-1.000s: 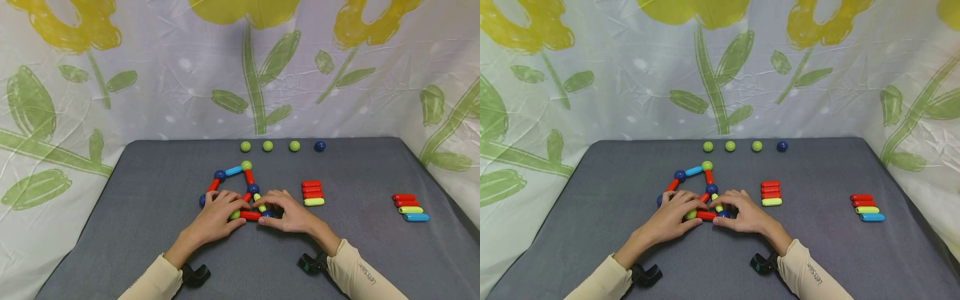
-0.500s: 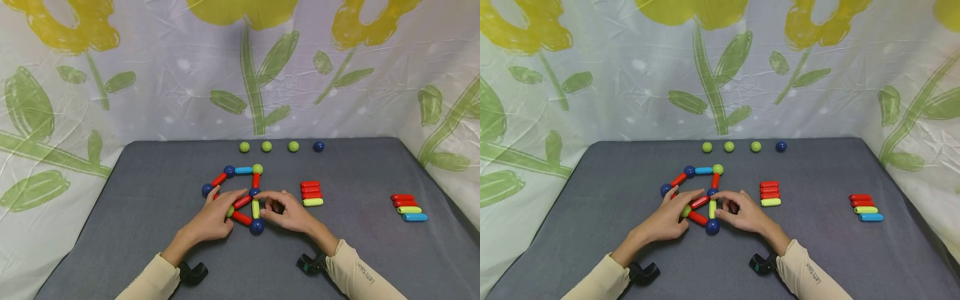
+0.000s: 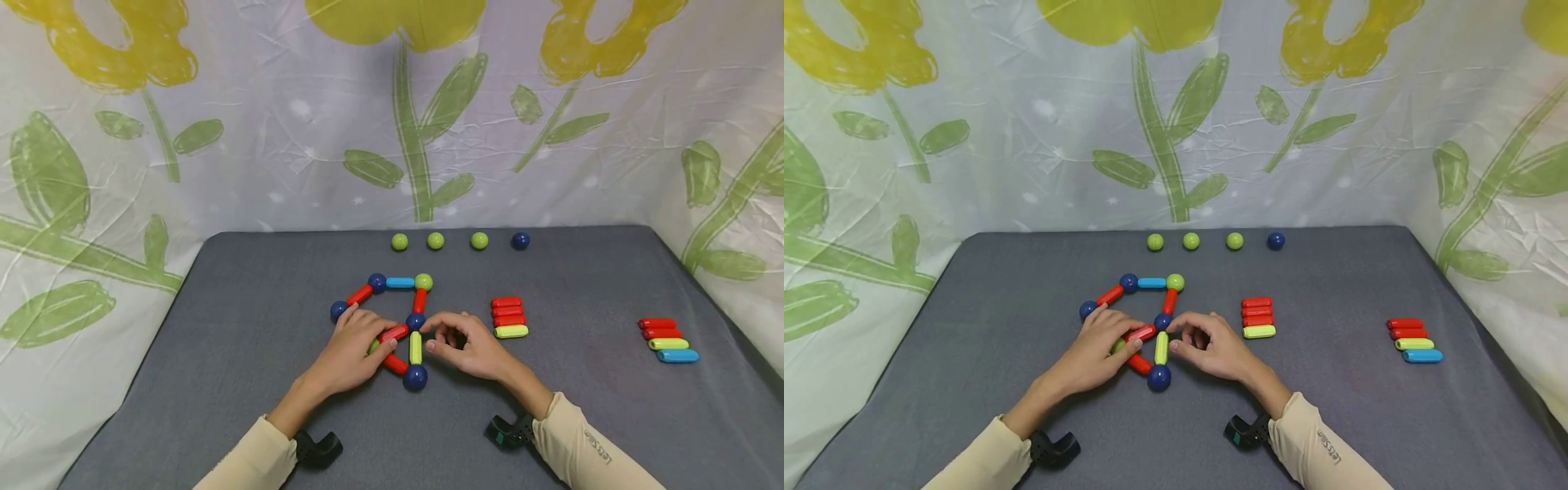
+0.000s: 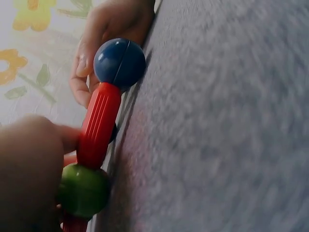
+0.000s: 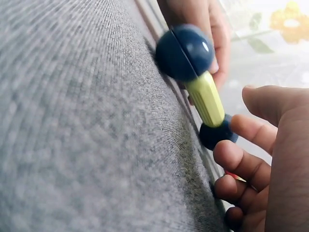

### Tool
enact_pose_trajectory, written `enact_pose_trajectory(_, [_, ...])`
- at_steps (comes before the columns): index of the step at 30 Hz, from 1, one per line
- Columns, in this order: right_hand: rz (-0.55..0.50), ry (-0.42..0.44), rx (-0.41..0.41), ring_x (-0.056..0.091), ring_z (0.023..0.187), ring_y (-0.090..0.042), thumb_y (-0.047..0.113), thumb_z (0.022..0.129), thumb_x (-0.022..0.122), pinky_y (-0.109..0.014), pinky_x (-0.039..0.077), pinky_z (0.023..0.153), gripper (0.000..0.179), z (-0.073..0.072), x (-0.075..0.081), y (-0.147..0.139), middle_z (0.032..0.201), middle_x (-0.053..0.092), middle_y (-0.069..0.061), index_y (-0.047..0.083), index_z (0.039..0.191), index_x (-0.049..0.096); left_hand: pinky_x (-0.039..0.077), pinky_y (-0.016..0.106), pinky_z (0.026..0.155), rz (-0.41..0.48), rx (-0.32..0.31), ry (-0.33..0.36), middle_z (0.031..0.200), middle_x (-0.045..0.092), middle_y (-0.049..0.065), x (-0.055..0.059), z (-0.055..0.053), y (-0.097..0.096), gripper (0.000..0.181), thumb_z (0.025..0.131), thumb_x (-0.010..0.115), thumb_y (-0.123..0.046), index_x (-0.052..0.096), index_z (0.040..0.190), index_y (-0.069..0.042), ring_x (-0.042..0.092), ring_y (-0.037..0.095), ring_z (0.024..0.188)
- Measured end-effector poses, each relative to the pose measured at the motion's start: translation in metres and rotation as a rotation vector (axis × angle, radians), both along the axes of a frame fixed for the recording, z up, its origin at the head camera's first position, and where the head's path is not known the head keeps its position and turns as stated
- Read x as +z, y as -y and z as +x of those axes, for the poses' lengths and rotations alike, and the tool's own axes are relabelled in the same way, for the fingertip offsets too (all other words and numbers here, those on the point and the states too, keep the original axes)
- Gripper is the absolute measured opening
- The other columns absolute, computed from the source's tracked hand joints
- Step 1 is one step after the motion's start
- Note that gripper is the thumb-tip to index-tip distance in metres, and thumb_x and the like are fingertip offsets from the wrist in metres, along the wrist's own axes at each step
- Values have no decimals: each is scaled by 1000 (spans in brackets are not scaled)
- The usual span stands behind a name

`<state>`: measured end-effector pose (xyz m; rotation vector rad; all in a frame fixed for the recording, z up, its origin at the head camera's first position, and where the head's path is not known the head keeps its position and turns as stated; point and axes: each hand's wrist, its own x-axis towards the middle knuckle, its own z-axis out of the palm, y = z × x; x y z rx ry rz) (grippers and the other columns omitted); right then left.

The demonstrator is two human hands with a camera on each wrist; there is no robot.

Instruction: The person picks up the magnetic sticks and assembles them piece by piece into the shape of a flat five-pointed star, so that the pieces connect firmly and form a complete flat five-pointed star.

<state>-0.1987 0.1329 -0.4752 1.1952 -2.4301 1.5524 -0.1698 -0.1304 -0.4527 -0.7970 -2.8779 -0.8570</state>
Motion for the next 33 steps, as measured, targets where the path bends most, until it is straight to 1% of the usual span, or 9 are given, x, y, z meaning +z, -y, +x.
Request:
enact_pose_trajectory(4, [-14, 40, -16, 49, 61, -8, 3, 91, 72, -23, 42, 55, 13, 1, -2, 1, 75, 62, -2, 10, 102, 70, 16, 57, 125, 14, 15, -23, 120, 70, -1, -3, 0, -2, 22, 103, 60, -28, 70, 118, -16, 55, 23, 125])
enact_pose_trajectory(7, [-31, 63, -23, 49, 62, -9, 1, 90, 73, -23, 41, 55, 11, 2, -2, 1, 75, 61, -3, 11, 93, 68, 16, 56, 125, 21, 14, -18, 118, 70, -1, -3, 1, -2, 20, 102, 60, -26, 70, 116, -16, 54, 24, 126])
enact_pose_trajectory(9, [-37, 66, -26, 49, 62, -10, 1, 90, 73, -24, 41, 55, 13, 2, -2, 1, 74, 60, -3, 13, 89, 67, 16, 57, 125, 20, 14, -15, 120, 69, 1, -3, 1, -2, 23, 103, 59, -26, 70, 119, -15, 54, 25, 127])
enact_pose_trajectory(12, [-32, 62, -29, 48, 61, -9, 4, 91, 73, -24, 40, 55, 16, 2, -1, 0, 72, 58, 0, 16, 84, 65, 15, 58, 125, 9, 5, -24, 124, 68, 4, -3, 2, -2, 29, 103, 58, -25, 68, 128, -14, 53, 26, 128])
enact_pose_trajectory(14, [-29, 61, -28, 48, 61, -8, 6, 91, 73, -24, 40, 55, 17, 2, 0, 0, 71, 57, 2, 18, 83, 65, 15, 59, 124, 1, -5, -34, 125, 68, 4, -3, 2, -1, 31, 104, 57, -25, 67, 132, -16, 53, 26, 128])
enact_pose_trajectory(16, [-29, 62, -24, 47, 61, -8, 9, 92, 73, -26, 40, 55, 17, 2, 0, 0, 70, 57, 3, 19, 82, 65, 16, 60, 124, -4, -13, -43, 123, 67, 3, -3, 2, -1, 31, 104, 56, -25, 67, 133, -18, 53, 26, 127])
enact_pose_trajectory(21, [-26, 49, -16, 48, 61, -9, 9, 92, 74, -29, 40, 54, 16, 1, 0, 0, 69, 56, 2, 18, 82, 64, 17, 60, 123, -5, -15, -48, 117, 67, 1, -3, 2, -1, 28, 105, 55, -26, 69, 128, -20, 53, 25, 126])
enact_pose_trajectory(28, [-21, 28, -12, 49, 62, -9, 6, 90, 74, -35, 41, 57, 15, 2, -1, -1, 70, 58, 0, 16, 83, 66, 19, 58, 122, -11, -16, -40, 124, 68, 2, -2, 2, -2, 27, 104, 56, -26, 69, 128, -20, 53, 25, 128])
enact_pose_trajectory(33, [15, 40, 4, 51, 63, -8, 9, 92, 74, -29, 43, 58, 9, 1, 3, -1, 74, 61, 0, 16, 89, 69, 19, 58, 122, -12, -21, -43, 121, 68, 1, -1, 2, -1, 27, 104, 56, -26, 69, 127, -20, 53, 25, 126])
